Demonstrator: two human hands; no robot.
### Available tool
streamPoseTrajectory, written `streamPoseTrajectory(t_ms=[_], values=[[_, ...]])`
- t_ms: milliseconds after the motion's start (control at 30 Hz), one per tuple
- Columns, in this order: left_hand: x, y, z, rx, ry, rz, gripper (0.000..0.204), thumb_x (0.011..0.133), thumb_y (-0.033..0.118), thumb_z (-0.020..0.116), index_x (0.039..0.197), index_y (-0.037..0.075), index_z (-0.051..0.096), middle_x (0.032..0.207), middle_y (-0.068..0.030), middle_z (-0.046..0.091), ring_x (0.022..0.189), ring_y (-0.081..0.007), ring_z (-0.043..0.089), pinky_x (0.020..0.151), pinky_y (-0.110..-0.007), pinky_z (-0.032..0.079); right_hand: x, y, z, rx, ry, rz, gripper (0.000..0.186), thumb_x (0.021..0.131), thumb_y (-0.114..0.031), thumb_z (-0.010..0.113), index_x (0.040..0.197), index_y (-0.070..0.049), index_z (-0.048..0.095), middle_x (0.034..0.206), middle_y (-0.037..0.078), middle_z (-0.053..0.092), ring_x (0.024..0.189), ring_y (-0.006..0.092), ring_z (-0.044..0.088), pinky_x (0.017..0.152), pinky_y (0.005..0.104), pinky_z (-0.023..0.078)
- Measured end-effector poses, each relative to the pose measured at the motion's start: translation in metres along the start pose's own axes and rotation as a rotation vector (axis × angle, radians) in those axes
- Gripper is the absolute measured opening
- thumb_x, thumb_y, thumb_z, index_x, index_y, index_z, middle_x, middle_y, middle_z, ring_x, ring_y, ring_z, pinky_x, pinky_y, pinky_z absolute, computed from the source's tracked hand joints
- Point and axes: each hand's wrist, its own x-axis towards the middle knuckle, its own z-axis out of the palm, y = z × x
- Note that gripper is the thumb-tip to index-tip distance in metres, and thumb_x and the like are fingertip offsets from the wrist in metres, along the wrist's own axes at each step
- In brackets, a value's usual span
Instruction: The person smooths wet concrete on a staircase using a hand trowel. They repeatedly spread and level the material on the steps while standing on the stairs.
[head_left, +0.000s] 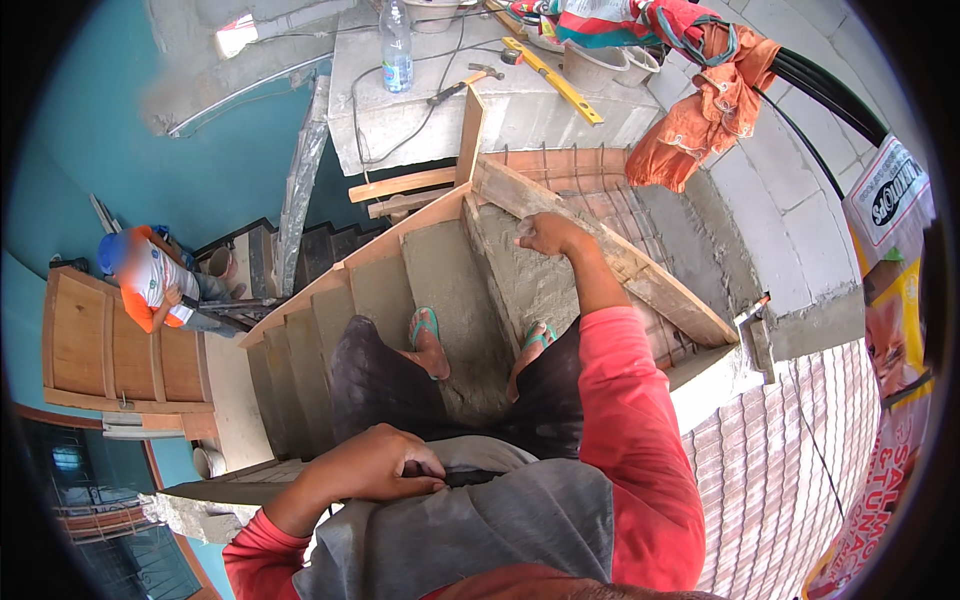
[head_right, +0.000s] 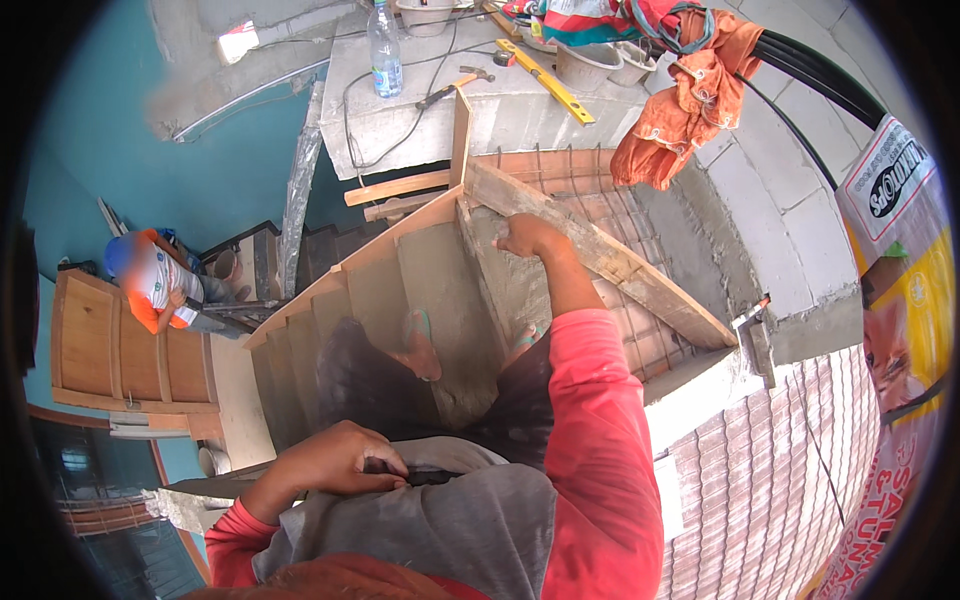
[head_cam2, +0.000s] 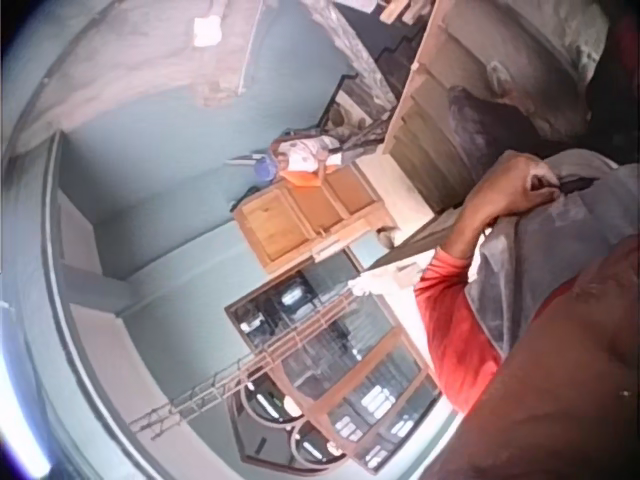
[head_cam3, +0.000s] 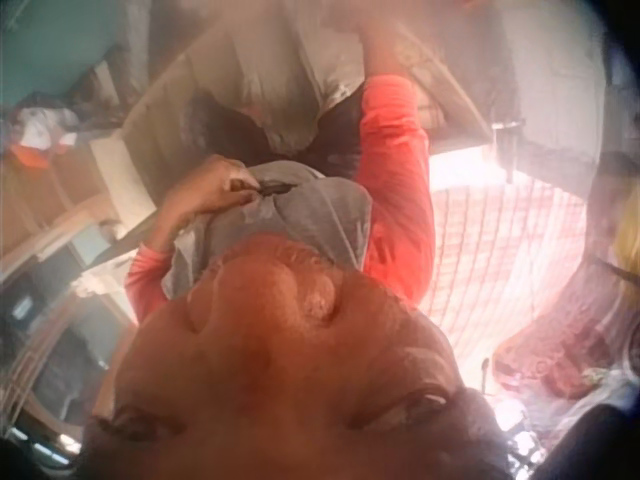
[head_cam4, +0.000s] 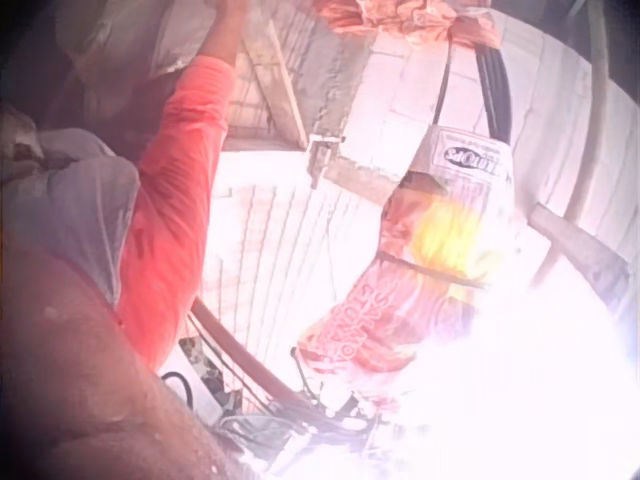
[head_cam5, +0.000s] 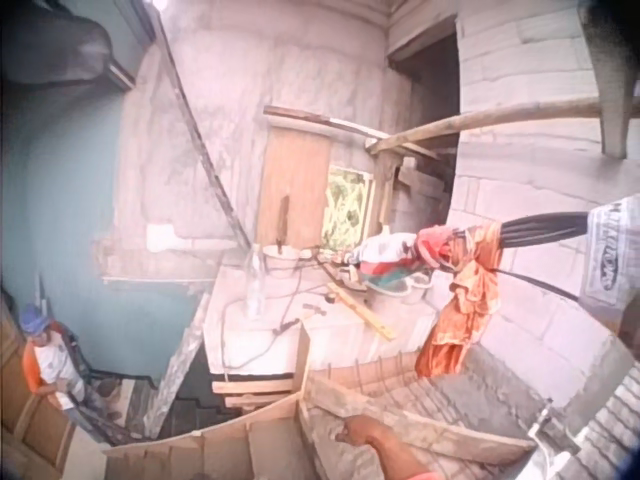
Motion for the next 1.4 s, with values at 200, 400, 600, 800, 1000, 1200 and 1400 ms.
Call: streamPoseTrajectory(t_ms=[200,400,600,800,1000,1200,1400], values=[[-0.007,-0.002,0.004,-0.006,-0.046,0.022,0.041,0.095,0.024,0.080,0.127,0.004,0.064,0.102,-0.0143,0.080,0.088,-0.0282,0.078,0.079,-0.038,0.060,0.013,0.006,0.012,-0.074,0.055,-0.038,0.057,0.093,-0.048,0.076,0.127,-0.002,0.073,0.121,0.024,0.075,0.116,0.0412,0.070,0.101,0.0452,0.053],[0.001,0.017,0.010,0.157,0.008,-0.116,0.048,0.091,0.024,0.083,0.128,0.003,0.062,0.102,-0.0135,0.081,0.080,-0.0277,0.078,0.075,-0.038,0.060,0.005,0.000,0.009,-0.082,0.076,-0.079,0.055,0.093,-0.049,0.076,0.120,0.000,0.075,0.116,0.028,0.074,0.112,0.0446,0.070,0.098,0.0474,0.054],[-0.001,0.014,0.022,0.055,0.076,-0.184,0.043,0.091,0.022,0.084,0.124,0.003,0.065,0.099,-0.0116,0.081,0.071,-0.0180,0.074,0.070,-0.030,0.057,-0.003,-0.001,0.006,-0.094,0.077,-0.044,0.056,0.093,-0.049,0.075,0.114,0.003,0.075,0.112,0.030,0.073,0.109,0.0472,0.069,0.095,0.0499,0.054],[-0.003,-0.010,0.024,-0.181,0.037,-0.236,0.038,0.092,0.015,0.082,0.121,0.002,0.063,0.103,-0.0104,0.078,0.087,-0.0137,0.072,0.074,-0.029,0.056,-0.002,-0.001,0.005,-0.101,0.079,-0.071,0.056,0.093,-0.049,0.075,0.118,0.000,0.074,0.115,0.030,0.073,0.110,0.0472,0.069,0.096,0.0504,0.054],[-0.002,-0.002,0.015,-0.104,-0.083,-0.132,0.038,0.091,0.010,0.078,0.124,0.002,0.060,0.110,-0.0110,0.073,0.092,-0.0171,0.072,0.079,-0.032,0.057,0.003,0.004,0.005,-0.115,0.060,-0.036,0.055,0.093,-0.050,0.074,0.120,-0.002,0.075,0.117,0.029,0.073,0.112,0.0468,0.068,0.097,0.0504,0.053],[0.000,-0.012,0.018,-0.066,0.003,-0.126,0.032,0.094,0.008,0.074,0.123,0.003,0.062,0.111,-0.0139,0.076,0.100,-0.0231,0.076,0.084,-0.036,0.059,-0.002,0.004,0.006,-0.092,0.091,-0.073,0.056,0.093,-0.052,0.074,0.118,-0.001,0.075,0.114,0.028,0.074,0.111,0.0466,0.068,0.097,0.0500,0.053],[0.007,-0.030,0.031,0.065,0.104,-0.028,0.023,0.097,0.007,0.072,0.119,0.004,0.067,0.110,-0.0132,0.078,0.098,-0.0237,0.077,0.085,-0.036,0.059,-0.013,0.007,-0.003,-0.102,0.073,-0.050,0.056,0.093,-0.051,0.074,0.119,-0.001,0.075,0.116,0.028,0.074,0.111,0.0457,0.069,0.097,0.0499,0.053]])
